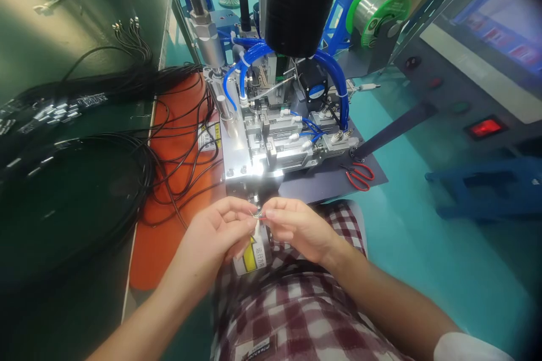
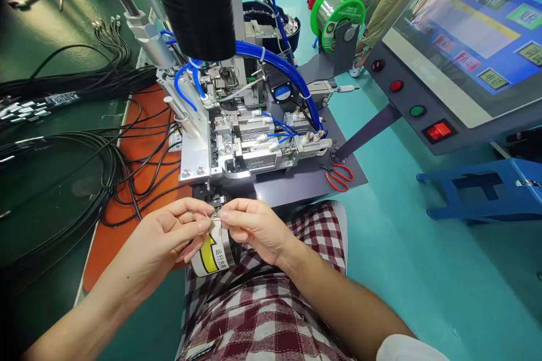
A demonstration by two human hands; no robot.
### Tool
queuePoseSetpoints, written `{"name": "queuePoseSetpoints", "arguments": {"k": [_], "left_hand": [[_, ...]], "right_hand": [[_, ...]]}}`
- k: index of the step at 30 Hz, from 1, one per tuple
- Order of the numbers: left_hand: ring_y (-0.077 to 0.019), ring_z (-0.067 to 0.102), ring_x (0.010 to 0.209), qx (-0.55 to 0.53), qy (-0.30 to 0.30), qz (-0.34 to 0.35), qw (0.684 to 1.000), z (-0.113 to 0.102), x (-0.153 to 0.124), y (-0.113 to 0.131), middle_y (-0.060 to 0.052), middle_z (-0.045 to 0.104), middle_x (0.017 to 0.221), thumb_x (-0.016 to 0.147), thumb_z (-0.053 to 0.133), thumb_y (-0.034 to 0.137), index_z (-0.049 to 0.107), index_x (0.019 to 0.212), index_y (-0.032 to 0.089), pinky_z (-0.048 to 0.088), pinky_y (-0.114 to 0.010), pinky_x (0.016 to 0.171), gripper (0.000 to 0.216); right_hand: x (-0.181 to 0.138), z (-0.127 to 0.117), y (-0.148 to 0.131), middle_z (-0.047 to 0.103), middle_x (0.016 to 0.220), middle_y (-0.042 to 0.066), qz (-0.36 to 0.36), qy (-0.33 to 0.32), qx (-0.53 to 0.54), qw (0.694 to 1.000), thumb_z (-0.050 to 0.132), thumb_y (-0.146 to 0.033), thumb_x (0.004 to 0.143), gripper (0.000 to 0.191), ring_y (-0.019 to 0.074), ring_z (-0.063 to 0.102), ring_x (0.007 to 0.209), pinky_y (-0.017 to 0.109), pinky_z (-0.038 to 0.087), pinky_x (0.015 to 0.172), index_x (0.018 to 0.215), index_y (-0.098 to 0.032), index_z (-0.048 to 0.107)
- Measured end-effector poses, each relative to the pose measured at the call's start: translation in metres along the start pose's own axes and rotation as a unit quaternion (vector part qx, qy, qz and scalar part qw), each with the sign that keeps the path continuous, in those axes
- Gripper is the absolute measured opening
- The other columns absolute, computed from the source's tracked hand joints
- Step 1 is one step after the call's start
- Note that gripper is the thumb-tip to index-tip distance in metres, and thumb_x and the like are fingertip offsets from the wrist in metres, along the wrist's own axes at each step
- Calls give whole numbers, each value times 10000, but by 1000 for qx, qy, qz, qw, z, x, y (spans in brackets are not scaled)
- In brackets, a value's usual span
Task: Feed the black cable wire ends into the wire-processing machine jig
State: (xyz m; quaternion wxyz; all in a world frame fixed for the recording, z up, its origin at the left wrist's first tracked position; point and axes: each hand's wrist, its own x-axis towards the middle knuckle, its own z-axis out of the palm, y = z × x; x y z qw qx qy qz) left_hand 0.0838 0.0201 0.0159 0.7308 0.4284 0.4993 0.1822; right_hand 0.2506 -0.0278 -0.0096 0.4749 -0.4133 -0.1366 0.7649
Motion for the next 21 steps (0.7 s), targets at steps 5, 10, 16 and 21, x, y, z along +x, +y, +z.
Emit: {"name": "queuePoseSetpoints", "arguments": {"k": [5,10,16,21], "left_hand": [[-29,308,405,-3,-10,-8,1000,-2,1,2,100,427,474,703,784,360,620,865,165,220,-160,414,302],[-30,358,404,10,-50,-3,999,-3,1,4,79,520,552,704,787,328,615,923,175,230,-164,403,318],[-49,419,403,55,-65,-7,996,-3,0,6,55,579,602,665,777,285,626,903,181,300,-185,419,300],[-72,427,390,92,-95,-27,991,-6,1,5,49,530,463,719,757,367,680,875,171,249,-185,411,262]], "right_hand": [[-1,-2,0,523,607,-52,28,-5,12,1000,849,-297,658,281,2,295,458,205,163,463,725,-101,659],[-1,-4,-7,548,582,-28,49,-37,-28,998,830,-283,658,254,19,335,467,206,154,448,673,-101,653],[-8,-4,-12,551,662,-41,-52,-47,-217,974,722,-393,807,272,51,368,506,211,253,474,776,-145,616],[-8,-9,-17,571,785,-4,-187,-69,-376,905,579,-250,909,112,124,506,722,250,411,646,825,-176,588]]}}
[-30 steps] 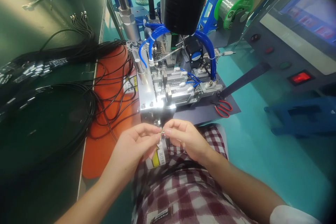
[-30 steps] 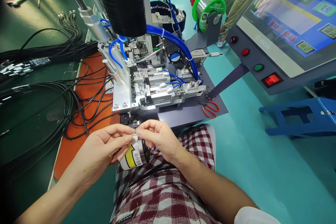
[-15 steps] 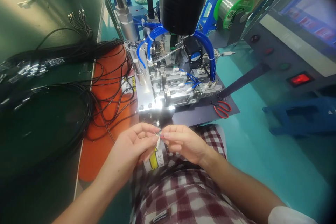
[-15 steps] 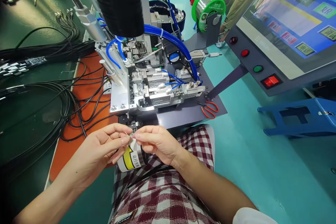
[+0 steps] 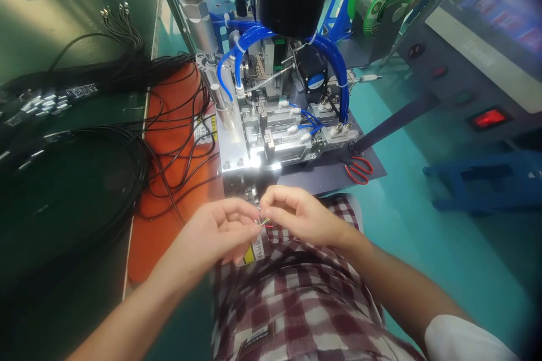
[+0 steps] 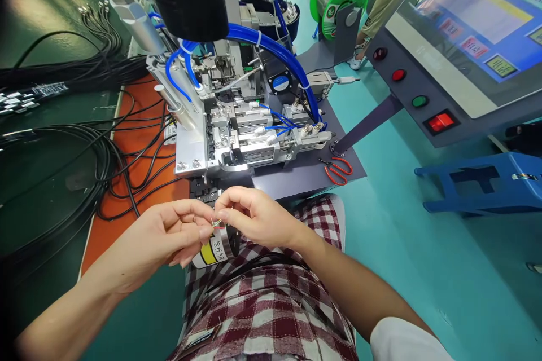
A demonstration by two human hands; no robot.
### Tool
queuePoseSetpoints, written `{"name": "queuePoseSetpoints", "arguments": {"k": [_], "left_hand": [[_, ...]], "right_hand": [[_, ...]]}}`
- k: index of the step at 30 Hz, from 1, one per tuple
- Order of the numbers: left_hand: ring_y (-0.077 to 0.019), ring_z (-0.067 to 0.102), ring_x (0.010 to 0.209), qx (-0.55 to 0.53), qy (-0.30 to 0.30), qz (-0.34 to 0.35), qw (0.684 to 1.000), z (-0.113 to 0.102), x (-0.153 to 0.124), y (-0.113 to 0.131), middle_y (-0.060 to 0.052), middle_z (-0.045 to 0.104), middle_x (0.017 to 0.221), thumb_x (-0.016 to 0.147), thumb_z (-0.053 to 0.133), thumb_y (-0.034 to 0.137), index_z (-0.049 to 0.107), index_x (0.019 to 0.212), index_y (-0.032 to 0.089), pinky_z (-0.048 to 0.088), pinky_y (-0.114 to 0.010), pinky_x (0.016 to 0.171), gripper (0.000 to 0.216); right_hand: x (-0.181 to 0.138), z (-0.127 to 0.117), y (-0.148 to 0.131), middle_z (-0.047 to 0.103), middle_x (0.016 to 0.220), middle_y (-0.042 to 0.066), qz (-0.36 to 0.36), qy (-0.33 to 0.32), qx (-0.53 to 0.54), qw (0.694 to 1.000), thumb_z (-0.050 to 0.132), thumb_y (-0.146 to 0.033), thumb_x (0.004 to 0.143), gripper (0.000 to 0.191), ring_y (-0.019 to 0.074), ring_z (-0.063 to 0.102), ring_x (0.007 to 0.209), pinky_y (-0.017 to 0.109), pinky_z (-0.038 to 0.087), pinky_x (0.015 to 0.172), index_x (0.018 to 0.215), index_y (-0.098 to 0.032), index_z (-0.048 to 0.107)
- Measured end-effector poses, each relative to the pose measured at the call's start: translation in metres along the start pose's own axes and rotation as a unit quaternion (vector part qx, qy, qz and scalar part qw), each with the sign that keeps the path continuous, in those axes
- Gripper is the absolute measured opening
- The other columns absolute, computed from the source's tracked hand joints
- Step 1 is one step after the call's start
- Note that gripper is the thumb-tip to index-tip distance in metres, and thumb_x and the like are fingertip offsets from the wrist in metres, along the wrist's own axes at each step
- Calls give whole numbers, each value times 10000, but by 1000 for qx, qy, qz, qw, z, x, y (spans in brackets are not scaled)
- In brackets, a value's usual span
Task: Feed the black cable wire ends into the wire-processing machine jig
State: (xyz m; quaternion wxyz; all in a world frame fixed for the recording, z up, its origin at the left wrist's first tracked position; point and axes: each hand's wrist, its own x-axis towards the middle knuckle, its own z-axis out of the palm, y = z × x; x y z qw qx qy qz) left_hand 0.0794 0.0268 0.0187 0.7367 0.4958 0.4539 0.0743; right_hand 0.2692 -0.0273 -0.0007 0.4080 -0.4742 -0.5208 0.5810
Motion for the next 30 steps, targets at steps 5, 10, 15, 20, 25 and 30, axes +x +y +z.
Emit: {"name": "queuePoseSetpoints", "arguments": {"k": [5,10,15,20,25,30], "left_hand": [[-67,409,387,15,-12,6,1000,-3,1,-4,39,515,427,724,761,402,699,777,168,262,-193,429,247],[-61,386,365,16,41,16,999,4,1,-7,37,519,435,706,751,392,648,691,171,249,-201,427,245],[-53,379,354,2,71,28,997,7,2,-8,49,487,428,703,743,397,626,667,171,225,-190,420,257],[-53,378,362,-7,69,32,997,5,3,-10,54,484,427,726,740,383,616,676,173,227,-191,425,248],[-49,377,372,-11,67,32,997,5,2,-9,58,475,436,748,735,390,612,673,175,234,-189,429,259],[-42,367,378,-22,71,35,997,7,2,-7,57,480,448,735,749,374,620,670,167,230,-182,421,252]], "right_hand": [[8,-8,0,570,801,0,-72,-50,-85,993,551,-246,934,134,118,494,689,260,436,660,825,-179,591],[9,-5,1,568,790,0,-58,-49,-62,995,563,-271,929,143,114,484,680,253,434,635,825,-175,588],[6,0,3,552,716,-23,25,26,53,998,609,-376,900,212,70,397,542,206,323,479,852,-170,589],[1,6,3,516,656,-41,70,44,91,992,730,-497,784,371,54,375,512,204,282,465,769,-157,583],[-1,12,5,490,622,-48,94,64,113,987,739,-536,758,407,64,367,514,210,282,466,760,-157,588],[0,14,2,467,576,-64,93,80,109,986,741,-473,762,348,59,347,480,205,258,439,759,-160,588]]}}
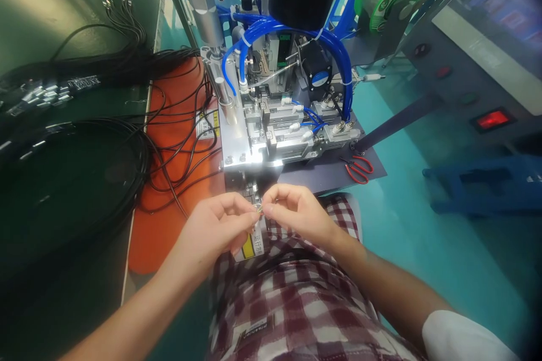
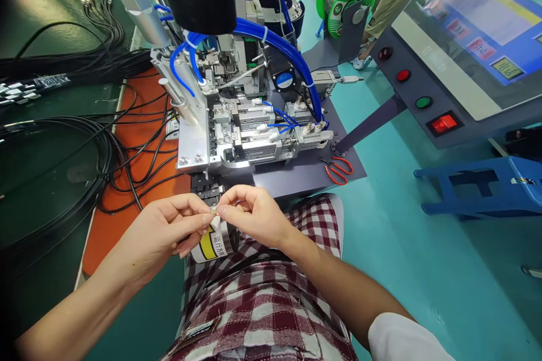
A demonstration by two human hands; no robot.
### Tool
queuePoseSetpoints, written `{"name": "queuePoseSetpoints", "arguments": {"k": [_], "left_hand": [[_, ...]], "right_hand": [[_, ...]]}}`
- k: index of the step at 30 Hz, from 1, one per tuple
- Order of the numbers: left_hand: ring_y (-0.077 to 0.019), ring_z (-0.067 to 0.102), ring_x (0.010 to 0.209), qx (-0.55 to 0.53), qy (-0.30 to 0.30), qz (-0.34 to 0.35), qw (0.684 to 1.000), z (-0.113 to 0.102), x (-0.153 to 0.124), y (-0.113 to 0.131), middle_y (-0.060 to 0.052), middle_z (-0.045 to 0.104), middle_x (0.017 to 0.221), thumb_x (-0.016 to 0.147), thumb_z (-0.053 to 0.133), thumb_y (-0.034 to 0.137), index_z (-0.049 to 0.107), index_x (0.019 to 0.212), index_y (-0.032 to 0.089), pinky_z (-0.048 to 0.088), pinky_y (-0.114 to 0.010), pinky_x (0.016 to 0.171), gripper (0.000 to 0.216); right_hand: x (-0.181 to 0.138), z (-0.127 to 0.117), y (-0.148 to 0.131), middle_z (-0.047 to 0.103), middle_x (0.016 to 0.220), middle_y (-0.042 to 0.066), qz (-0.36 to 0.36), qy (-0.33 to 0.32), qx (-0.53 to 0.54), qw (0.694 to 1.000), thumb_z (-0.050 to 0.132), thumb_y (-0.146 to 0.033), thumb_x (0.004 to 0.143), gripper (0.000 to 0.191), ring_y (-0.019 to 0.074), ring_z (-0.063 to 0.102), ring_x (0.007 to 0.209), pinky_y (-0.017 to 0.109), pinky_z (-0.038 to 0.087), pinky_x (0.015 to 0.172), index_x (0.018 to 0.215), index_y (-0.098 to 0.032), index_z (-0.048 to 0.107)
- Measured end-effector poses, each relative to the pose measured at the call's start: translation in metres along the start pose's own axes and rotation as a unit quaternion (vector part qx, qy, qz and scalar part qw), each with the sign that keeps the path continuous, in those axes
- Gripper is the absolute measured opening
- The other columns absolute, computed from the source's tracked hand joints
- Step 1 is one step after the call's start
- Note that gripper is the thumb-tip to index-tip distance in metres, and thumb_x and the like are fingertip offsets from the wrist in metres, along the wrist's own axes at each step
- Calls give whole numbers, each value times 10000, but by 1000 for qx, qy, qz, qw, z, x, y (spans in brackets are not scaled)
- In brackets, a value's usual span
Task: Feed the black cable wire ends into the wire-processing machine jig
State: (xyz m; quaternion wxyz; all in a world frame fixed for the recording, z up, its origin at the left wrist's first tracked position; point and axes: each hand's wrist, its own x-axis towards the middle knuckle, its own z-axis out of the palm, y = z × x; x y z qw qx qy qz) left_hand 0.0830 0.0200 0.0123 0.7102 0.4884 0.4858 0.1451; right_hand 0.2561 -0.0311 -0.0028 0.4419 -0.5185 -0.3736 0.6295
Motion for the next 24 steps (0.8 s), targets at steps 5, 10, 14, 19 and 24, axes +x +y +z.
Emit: {"name": "queuePoseSetpoints", "arguments": {"k": [5,10,14,19,24], "left_hand": [[-41,358,401,-35,10,12,999,1,0,-1,39,523,506,712,769,376,639,679,162,229,-184,411,253],[-44,353,403,-10,23,9,1000,1,0,-3,43,495,474,718,756,366,659,692,156,235,-187,422,233],[-41,344,389,12,20,7,1000,0,0,-4,43,493,461,723,737,360,653,684,157,234,-188,425,223],[-52,375,383,30,16,8,999,-1,0,-5,43,502,462,734,723,379,643,691,165,251,-187,422,233],[-58,394,387,26,15,5,1000,0,-1,-6,52,493,454,725,737,381,634,683,172,264,-182,418,236]], "right_hand": [[-8,13,10,451,581,-75,-37,53,-1,998,652,-337,838,201,51,344,451,197,273,422,775,-175,551],[-17,19,24,423,563,-80,-36,67,-15,997,601,-311,866,168,56,352,443,197,272,423,791,-184,519],[-13,7,14,484,631,-51,-26,40,-16,999,643,-331,837,184,48,351,454,201,266,421,811,-159,581],[-5,1,1,502,636,-42,-29,51,-11,998,712,-396,790,263,59,352,497,212,274,454,764,-159,599],[-2,8,2,540,631,-30,-17,41,16,999,752,-401,736,291,70,382,517,220,292,465,707,-161,589]]}}
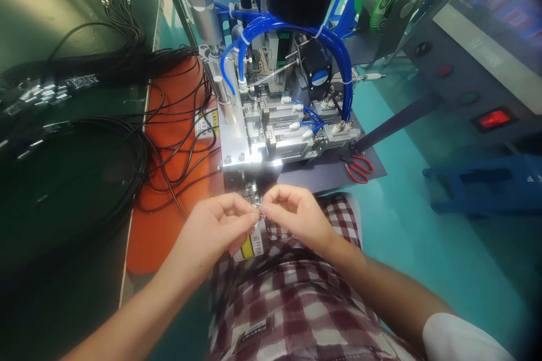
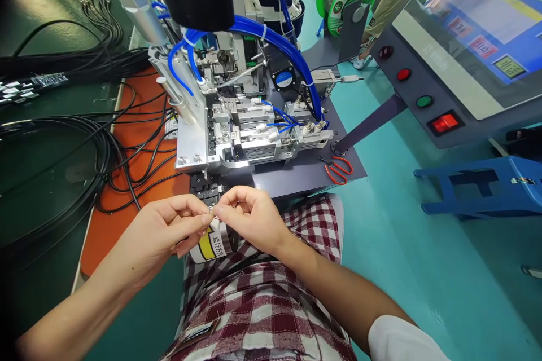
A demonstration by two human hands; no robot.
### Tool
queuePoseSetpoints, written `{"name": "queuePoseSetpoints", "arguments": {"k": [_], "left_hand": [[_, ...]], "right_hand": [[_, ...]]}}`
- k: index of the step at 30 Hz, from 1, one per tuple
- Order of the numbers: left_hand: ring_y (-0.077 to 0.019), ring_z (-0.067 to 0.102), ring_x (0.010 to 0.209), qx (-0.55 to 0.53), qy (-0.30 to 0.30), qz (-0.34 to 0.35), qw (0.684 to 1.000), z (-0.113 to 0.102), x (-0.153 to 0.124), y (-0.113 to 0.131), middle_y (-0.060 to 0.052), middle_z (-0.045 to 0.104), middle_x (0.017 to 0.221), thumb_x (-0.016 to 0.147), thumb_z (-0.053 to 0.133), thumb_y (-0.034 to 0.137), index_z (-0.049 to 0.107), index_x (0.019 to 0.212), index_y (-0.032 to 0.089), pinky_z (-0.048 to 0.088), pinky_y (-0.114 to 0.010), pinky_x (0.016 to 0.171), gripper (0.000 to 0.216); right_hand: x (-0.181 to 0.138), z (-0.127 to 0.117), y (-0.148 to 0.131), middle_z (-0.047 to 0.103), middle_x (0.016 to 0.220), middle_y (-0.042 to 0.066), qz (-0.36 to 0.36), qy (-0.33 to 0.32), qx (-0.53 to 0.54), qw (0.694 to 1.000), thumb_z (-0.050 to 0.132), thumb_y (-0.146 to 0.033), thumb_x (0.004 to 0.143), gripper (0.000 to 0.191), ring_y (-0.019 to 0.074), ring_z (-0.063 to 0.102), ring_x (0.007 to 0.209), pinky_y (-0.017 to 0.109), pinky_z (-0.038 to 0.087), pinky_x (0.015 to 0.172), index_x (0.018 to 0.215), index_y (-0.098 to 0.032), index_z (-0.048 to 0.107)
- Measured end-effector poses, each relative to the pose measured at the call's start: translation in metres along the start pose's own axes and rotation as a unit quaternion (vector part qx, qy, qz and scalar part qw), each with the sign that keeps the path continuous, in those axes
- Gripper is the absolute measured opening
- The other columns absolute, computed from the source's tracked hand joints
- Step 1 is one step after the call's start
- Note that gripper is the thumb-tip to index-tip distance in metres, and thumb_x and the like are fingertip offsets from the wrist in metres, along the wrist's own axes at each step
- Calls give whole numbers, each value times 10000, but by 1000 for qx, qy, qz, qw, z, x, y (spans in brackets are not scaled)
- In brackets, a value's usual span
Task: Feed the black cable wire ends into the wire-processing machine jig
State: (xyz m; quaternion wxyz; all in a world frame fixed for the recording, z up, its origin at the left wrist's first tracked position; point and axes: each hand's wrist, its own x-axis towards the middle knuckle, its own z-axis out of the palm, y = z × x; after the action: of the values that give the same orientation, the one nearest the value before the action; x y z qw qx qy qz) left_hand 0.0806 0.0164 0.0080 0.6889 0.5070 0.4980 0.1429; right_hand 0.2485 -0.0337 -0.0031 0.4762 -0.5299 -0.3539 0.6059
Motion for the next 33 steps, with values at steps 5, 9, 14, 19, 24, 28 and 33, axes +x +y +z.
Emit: {"name": "queuePoseSetpoints", "arguments": {"k": [5,9,14,19,24,28,33], "left_hand": [[-54,388,382,1,-16,2,1000,-3,1,-1,57,497,439,742,740,407,647,715,177,257,-186,428,249],[-47,376,378,5,-37,-8,999,-8,3,0,45,520,445,732,757,437,653,707,169,235,-195,436,289],[-47,379,383,17,-66,-24,997,-10,6,1,32,534,452,725,762,451,661,695,161,237,-203,449,308],[-46,373,374,23,-62,-27,997,-6,5,2,42,507,425,707,756,408,641,671,164,229,-199,443,272],[-43,375,377,4,-38,-16,999,-6,3,2,45,499,432,717,750,390,651,679,158,226,-194,438,254],[-40,345,373,-6,-29,-11,1000,-4,4,3,54,474,410,707,751,374,652,677,157,213,-192,426,240],[-43,334,378,-7,-26,-10,1000,-1,4,6,56,461,400,716,744,373,638,655,164,217,-192,427,242]], "right_hand": [[2,-4,3,398,499,-97,36,-52,32,998,688,-415,797,279,55,292,435,215,215,428,744,-169,569],[5,-10,2,410,559,-93,41,-121,50,991,700,-498,807,367,47,275,456,212,194,436,784,-165,547],[10,-14,2,487,693,-43,-10,-151,34,988,672,-456,861,324,70,368,570,225,295,533,821,-157,553],[12,-15,6,504,742,-23,-48,-164,11,985,648,-399,890,256,99,418,651,246,341,593,838,-160,571],[8,-17,6,529,717,-28,-36,-120,12,992,643,-425,890,277,80,408,588,230,332,545,831,-163,574],[3,-17,1,525,700,-25,-38,-71,-36,996,658,-450,869,307,83,406,578,234,333,536,791,-161,587],[-1,-12,0,491,631,-43,-15,-54,-98,994,694,-414,834,272,82,383,539,237,308,515,788,-166,594]]}}
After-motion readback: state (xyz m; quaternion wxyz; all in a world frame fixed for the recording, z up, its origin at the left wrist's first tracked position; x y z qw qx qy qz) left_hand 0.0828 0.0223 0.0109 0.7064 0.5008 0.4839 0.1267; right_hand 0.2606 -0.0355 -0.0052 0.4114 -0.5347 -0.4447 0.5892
